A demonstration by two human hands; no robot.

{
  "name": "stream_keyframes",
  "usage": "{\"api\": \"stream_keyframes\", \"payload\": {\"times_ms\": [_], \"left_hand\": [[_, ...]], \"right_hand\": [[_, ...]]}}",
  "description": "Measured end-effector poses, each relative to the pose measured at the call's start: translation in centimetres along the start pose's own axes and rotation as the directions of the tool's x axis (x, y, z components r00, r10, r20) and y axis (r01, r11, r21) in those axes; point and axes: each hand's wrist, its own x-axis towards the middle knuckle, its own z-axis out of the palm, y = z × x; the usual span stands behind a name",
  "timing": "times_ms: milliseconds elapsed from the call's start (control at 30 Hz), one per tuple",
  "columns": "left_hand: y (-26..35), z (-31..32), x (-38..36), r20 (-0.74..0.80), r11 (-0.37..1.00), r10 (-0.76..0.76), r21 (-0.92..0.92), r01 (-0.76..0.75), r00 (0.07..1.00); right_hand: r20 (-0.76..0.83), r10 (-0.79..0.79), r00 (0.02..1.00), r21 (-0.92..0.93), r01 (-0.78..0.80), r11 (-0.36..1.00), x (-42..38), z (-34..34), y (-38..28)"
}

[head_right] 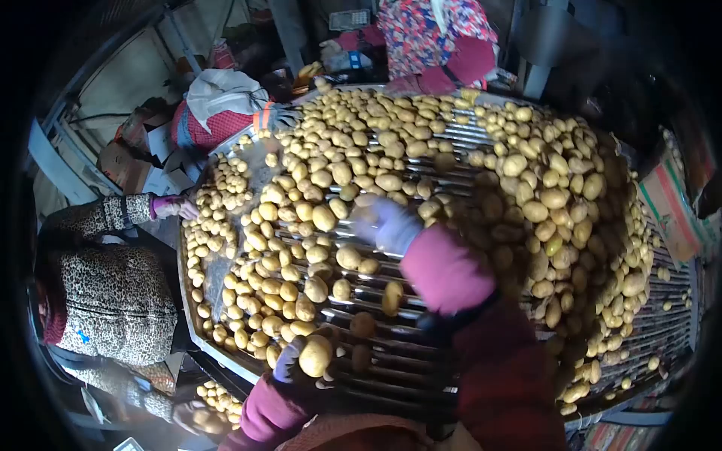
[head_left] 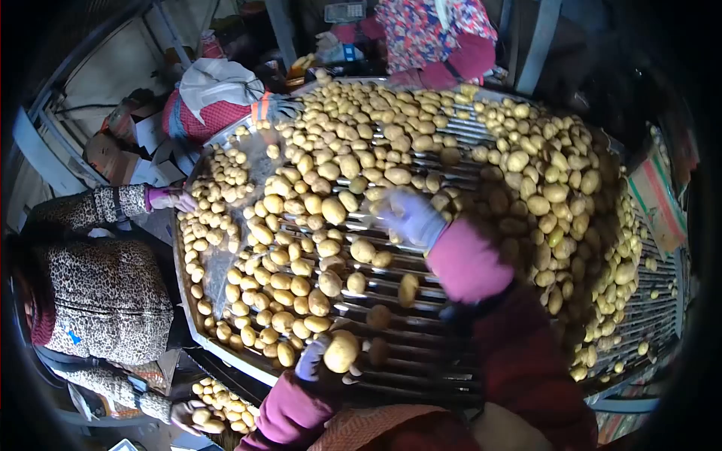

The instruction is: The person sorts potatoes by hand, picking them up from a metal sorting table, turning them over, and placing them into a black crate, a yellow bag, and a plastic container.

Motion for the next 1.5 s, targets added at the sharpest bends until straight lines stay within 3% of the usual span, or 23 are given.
{"api": "stream_keyframes", "payload": {"times_ms": [33, 67, 100, 167, 233, 300, 433, 500, 567, 633, 667, 700, 767, 833, 900, 967, 1067, 1167, 1233, 1267, 1300, 1433, 1500], "left_hand": [[-0.5, 0.6, 0.5, 0.057, 0.999, 0.007, 0.047, -0.01, 0.998], [0.1, 2.3, 0.7, 0.152, 0.998, -0.063, 0.028, 0.059, 0.986], [0.2, 3.4, 1.4, 0.208, 0.996, -0.076, 0.053, 0.067, 0.975], [-1.2, 2.6, 3.6, 0.19, 0.998, -0.064, 0.029, 0.059, 0.98], [-0.6, 2.7, 4.9, 0.216, 0.975, -0.14, 0.202, 0.096, 0.966], [-3.1, 1.9, 6.6, 0.472, 0.602, 0.32, 0.568, -0.561, 0.821], [-3.0, 1.1, 8.1, 0.075, 0.887, 0.18, 0.419, -0.195, 0.981], [-1.4, -0.3, 9.3, 0.611, 0.401, 0.458, 0.506, -0.764, 0.646], [0.1, -1.4, 9.6, 0.288, 0.953, 0.23, 0.126, -0.275, 0.93], [3.8, -3.4, 9.8, 0.392, 0.994, -0.024, 0.111, -0.021, 0.92], [4.9, -1.2, 8.7, 0.326, 0.998, 0.035, 0.033, -0.048, 0.945], [4.9, -1.8, 9.2, 0.329, 0.998, 0.041, 0.023, -0.052, 0.943], [4.2, -3.8, 10.3, 0.347, 0.98, 0.123, 0.108, -0.17, 0.93], [2.9, -4.9, 11.3, 0.358, 0.981, 0.192, -0.041, -0.19, 0.914], [2.4, -5.8, 12.2, 0.378, 0.823, 0.237, -0.568, 0.022, 0.895], [0.5, -10.3, 13.7, 0.363, 0.89, 0.123, -0.451, 0.059, 0.924], [2.4, -8.2, 11.7, 0.22, 0.925, 0.062, -0.379, 0.026, 0.974], [3.0, -6.7, 10.9, 0.097, 0.92, 0.005, -0.391, 0.033, 0.995], [3.6, -6.2, 10.8, 0.054, 0.918, -0.014, -0.396, 0.035, 0.998], [3.7, -6.0, 10.7, 0.037, 0.916, -0.026, -0.399, 0.038, 0.999], [3.9, -5.9, 10.7, 0.024, 0.915, -0.041, -0.4, 0.047, 0.999], [3.7, -6.6, 10.9, -0.097, 0.923, 0.11, -0.359, -0.138, 0.989], [4.8, -7.5, 12.0, 0.399, 0.473, -0.121, -0.782, 0.406, 0.909]], "right_hand": [[-0.192, 0.131, 0.973, -0.315, -0.187, 0.93, 0.2, -4.2, 0.1], [-0.314, -0.101, 0.944, -0.588, -0.11, 0.802, -0.2, -7.6, 2.0], [-0.418, -0.186, 0.889, -0.666, -0.16, 0.728, -1.0, -9.8, 3.6], [-0.332, 0.15, 0.931, -0.829, -0.364, 0.424, -3.0, -11.6, 3.8], [-0.335, -0.085, 0.939, -0.875, -0.276, 0.399, -2.7, -11.4, 7.3], [-0.37, -0.01, 0.929, -0.804, -0.314, 0.505, -2.5, -10.5, 6.8], [-0.22, 0.151, 0.964, -0.413, -0.232, 0.881, -2.5, -7.5, 7.8], [-0.084, 0.338, 0.938, -0.32, -0.346, 0.882, -2.7, -3.4, 0.1], [0.201, -0.042, 0.979, -0.526, 0.144, 0.838, -3.6, -1.2, -0.3], [0.255, 0.253, 0.933, -0.561, -0.071, 0.825, -2.8, 0.1, 1.0], [0.33, 0.331, 0.884, -0.348, -0.212, 0.913, -1.1, 0.2, -1.8], [0.264, 0.132, 0.956, -0.389, -0.02, 0.921, 0.4, 0.5, -1.8], [0.004, 0.031, 0.999, -0.335, -0.028, 0.942, 4.7, 1.7, 1.2], [-0.075, -0.05, 0.996, -0.598, -0.004, 0.802, 9.5, 2.6, 2.4], [-0.133, -0.127, 0.983, -0.803, -0.032, 0.595, 14.0, 3.9, 3.7], [-0.196, -0.113, 0.974, -0.779, -0.084, 0.621, 17.1, 4.4, 5.9], [-0.115, -0.109, 0.987, -0.968, -0.086, 0.234, 17.2, 4.8, 6.9], [-0.125, 0.072, 0.99, -0.962, -0.139, 0.236, 17.5, 5.1, 4.6], [-0.07, 0.21, 0.975, -0.83, -0.174, 0.531, 16.8, 4.7, 5.3], [0.005, -0.024, 1.0, -0.818, 0.018, 0.575, 16.2, 4.8, 6.4], [0.042, 0.086, 0.995, -0.793, -0.019, 0.61, 15.6, 4.2, 7.3], [0.157, 0.248, 0.956, -0.828, -0.01, 0.56, 14.2, 4.4, 4.9], [0.167, 0.257, 0.952, -0.812, -0.015, 0.584, 13.6, 4.7, 5.1]]}}
